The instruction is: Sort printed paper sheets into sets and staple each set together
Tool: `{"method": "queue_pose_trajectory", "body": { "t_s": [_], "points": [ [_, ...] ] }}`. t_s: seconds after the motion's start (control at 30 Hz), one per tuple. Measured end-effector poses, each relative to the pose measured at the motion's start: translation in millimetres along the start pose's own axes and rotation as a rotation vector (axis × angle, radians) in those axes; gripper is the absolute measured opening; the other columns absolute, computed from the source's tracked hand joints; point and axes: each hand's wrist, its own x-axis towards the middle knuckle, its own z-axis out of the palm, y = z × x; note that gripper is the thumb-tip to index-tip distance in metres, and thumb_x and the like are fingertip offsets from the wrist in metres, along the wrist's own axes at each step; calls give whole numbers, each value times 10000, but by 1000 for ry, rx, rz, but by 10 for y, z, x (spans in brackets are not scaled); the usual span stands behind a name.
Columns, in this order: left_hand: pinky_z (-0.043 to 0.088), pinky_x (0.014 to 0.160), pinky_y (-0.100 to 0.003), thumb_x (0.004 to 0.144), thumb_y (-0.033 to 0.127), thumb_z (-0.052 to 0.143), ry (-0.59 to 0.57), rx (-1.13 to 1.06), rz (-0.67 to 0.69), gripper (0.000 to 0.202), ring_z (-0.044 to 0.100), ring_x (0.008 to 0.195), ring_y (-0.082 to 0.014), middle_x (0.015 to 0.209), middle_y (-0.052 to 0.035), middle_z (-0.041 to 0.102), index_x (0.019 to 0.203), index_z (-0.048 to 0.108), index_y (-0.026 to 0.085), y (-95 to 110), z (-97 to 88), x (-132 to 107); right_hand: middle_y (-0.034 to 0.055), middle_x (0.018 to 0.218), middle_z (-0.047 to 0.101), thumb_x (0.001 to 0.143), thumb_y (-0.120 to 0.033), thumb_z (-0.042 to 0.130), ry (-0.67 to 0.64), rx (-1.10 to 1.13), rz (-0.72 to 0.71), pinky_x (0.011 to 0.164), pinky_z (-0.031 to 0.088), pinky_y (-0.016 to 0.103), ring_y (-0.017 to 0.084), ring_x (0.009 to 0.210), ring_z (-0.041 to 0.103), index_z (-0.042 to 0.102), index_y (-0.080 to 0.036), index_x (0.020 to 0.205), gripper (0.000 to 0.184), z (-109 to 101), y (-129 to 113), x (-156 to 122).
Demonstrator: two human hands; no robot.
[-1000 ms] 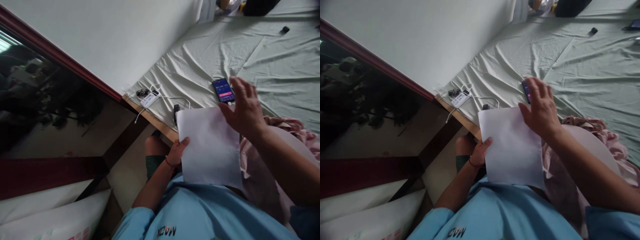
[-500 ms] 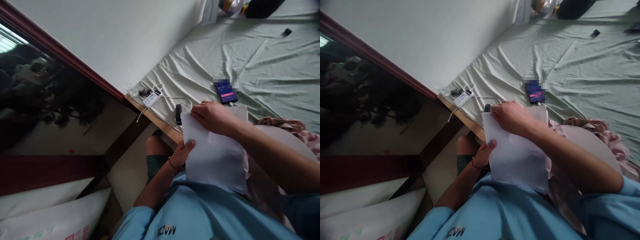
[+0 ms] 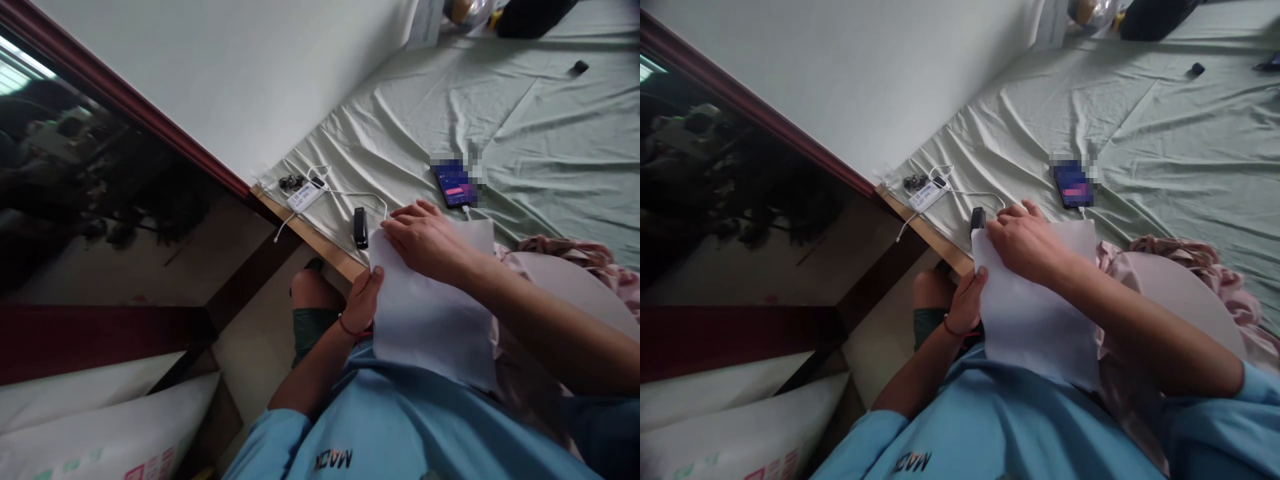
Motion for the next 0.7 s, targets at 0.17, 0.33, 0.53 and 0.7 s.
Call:
{"method": "queue_pose_trajectory", "body": {
  "t_s": [0.17, 0.33, 0.53, 0.7],
  "points": [
    [537, 812, -308, 872, 679, 676, 38, 62, 3, 580, 680, 912, -217, 966, -74, 758, 1123, 758, 163, 0, -17, 2, 119, 1033, 778, 1059, -301, 439, -4, 68, 82, 990, 408, 421, 293, 1090, 662, 747, -168, 1070, 336, -22, -2, 40],
    [526, 764, -294, 840, 715, 684, 8, 50, -51, 628, 681, 870, -208, 952, -76, 759, 1110, 753, 152, -8, 3, -55, 122, 937, 754, 1036, -307, 437, -127, 86, 235, 796, 424, 332, 250, 913, 671, 759, -164, 965, 360, -24, 52, 141],
    [437, 582, -264, 717, 723, 792, 102, -40, -274, 697, 633, 667, -166, 798, -97, 737, 978, 757, 78, -259, -94, -258, 99, 1036, 779, 1005, -359, 467, -391, 132, 292, 770, 418, 316, 265, 1010, 678, 781, -219, 1019, 344, 445, 183, 264],
    [518, 669, -315, 572, 648, 907, 187, -186, -338, 706, 707, 766, -241, 812, -117, 749, 952, 739, 77, -253, -192, -171, 81, 1150, 776, 962, -394, 513, -453, 125, 395, 810, 454, 345, 291, 1082, 685, 794, -272, 1081, 328, 828, 207, 469]
  ]
}}
